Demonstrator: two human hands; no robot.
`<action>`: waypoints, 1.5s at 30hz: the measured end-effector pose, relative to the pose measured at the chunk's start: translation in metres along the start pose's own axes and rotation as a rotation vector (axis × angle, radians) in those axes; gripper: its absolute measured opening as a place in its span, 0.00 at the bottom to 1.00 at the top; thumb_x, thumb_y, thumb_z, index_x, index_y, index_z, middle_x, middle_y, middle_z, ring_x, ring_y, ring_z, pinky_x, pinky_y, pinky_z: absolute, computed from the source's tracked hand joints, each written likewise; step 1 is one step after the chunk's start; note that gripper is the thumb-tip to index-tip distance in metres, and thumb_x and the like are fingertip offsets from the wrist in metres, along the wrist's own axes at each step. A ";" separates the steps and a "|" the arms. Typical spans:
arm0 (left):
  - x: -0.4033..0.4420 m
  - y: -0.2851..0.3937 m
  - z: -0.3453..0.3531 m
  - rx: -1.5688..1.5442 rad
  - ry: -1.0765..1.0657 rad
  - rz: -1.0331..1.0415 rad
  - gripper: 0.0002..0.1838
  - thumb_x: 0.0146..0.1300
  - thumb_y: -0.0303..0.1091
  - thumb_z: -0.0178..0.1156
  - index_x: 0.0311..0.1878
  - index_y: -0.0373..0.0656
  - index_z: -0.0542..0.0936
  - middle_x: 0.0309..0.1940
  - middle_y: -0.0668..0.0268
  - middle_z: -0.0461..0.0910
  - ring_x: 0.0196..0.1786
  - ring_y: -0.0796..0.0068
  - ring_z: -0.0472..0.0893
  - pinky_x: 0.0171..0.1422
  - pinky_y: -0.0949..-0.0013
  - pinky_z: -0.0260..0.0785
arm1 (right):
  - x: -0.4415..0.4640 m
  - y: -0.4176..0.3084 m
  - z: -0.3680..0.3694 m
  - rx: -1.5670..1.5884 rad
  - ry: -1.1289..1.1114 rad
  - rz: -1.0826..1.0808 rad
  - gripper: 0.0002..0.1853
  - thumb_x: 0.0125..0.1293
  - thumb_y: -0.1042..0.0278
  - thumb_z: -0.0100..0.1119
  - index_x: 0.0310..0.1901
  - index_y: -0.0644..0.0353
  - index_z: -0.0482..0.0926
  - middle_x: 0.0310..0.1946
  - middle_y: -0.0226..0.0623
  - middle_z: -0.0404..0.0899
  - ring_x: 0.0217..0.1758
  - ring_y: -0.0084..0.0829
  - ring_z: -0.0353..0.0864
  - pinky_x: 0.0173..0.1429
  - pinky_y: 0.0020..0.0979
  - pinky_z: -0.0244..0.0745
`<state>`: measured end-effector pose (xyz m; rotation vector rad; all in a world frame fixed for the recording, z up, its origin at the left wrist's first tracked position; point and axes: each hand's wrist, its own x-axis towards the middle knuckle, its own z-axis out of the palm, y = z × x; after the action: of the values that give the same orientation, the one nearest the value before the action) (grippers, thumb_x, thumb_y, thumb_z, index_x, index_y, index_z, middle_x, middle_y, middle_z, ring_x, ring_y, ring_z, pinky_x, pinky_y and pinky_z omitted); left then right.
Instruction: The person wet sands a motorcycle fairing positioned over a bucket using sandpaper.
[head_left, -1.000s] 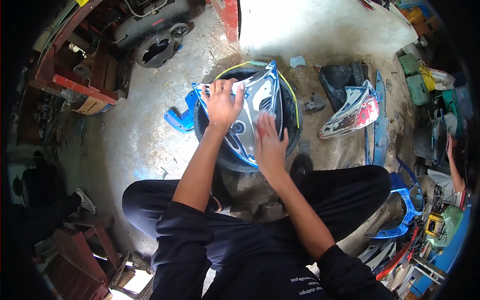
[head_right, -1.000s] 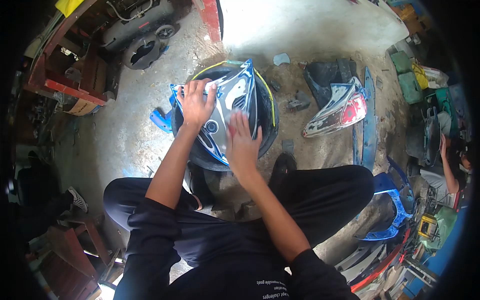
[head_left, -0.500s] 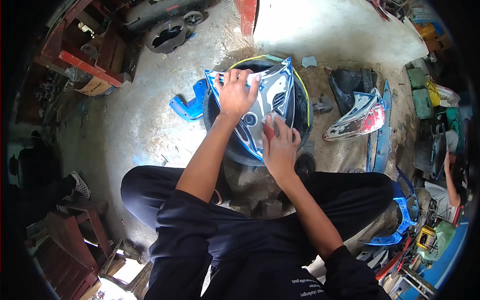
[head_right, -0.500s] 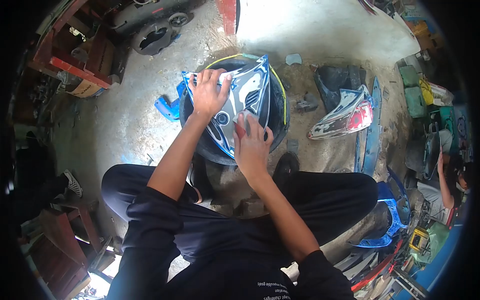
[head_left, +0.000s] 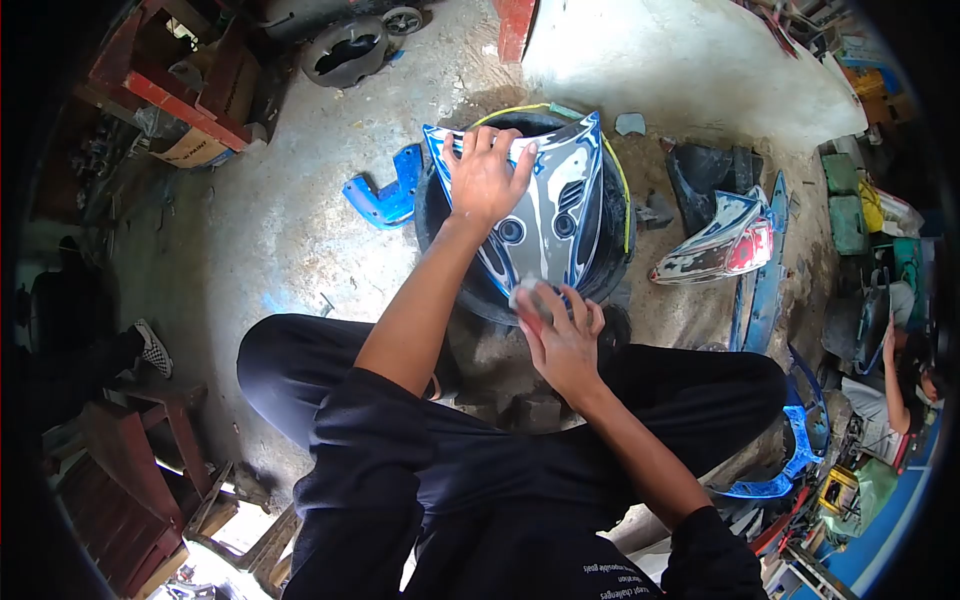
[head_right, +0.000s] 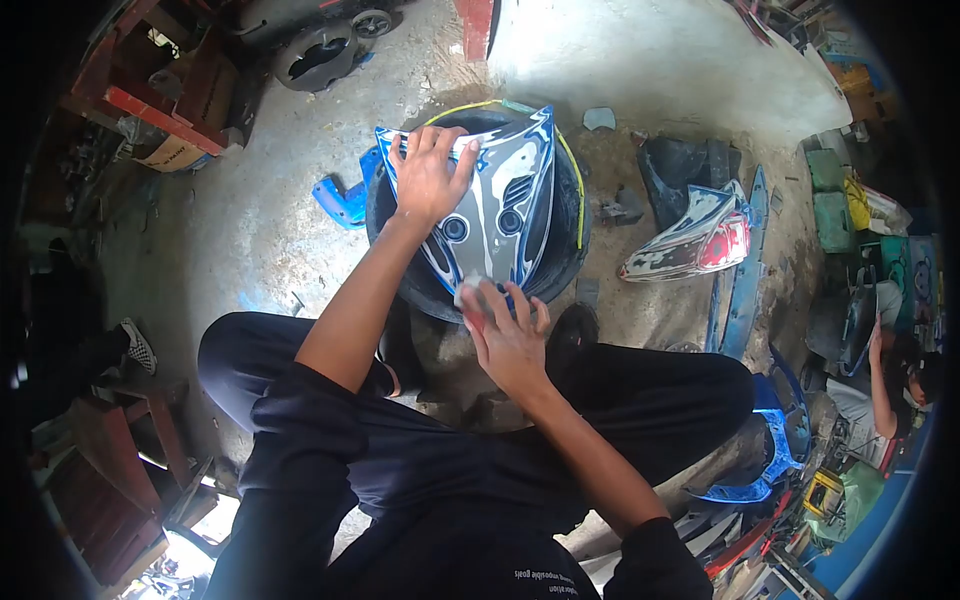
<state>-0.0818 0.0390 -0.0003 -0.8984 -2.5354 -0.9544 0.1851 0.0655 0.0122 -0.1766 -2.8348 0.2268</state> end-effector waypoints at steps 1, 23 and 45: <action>0.001 0.000 0.001 -0.006 0.004 0.001 0.24 0.74 0.57 0.55 0.56 0.49 0.85 0.54 0.61 0.81 0.67 0.57 0.75 0.80 0.32 0.46 | -0.004 0.007 -0.003 -0.004 0.001 -0.003 0.21 0.69 0.56 0.64 0.63 0.47 0.84 0.69 0.27 0.72 0.72 0.39 0.65 0.72 0.51 0.54; 0.001 0.001 0.000 0.012 -0.015 -0.012 0.23 0.74 0.57 0.56 0.57 0.50 0.84 0.55 0.61 0.81 0.69 0.57 0.75 0.80 0.34 0.47 | -0.006 0.028 -0.016 -0.010 -0.097 0.064 0.23 0.68 0.66 0.63 0.65 0.40 0.84 0.75 0.23 0.70 0.74 0.42 0.64 0.75 0.49 0.51; 0.000 0.003 -0.002 0.026 -0.013 -0.019 0.23 0.75 0.56 0.55 0.57 0.49 0.84 0.56 0.59 0.81 0.68 0.56 0.75 0.80 0.33 0.48 | -0.071 0.003 0.008 0.109 -0.083 0.244 0.26 0.73 0.65 0.60 0.73 0.47 0.76 0.80 0.25 0.66 0.83 0.39 0.58 0.78 0.50 0.46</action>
<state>-0.0796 0.0395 0.0023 -0.8779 -2.5654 -0.9217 0.2505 0.0575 -0.0153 -0.5003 -2.8687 0.4497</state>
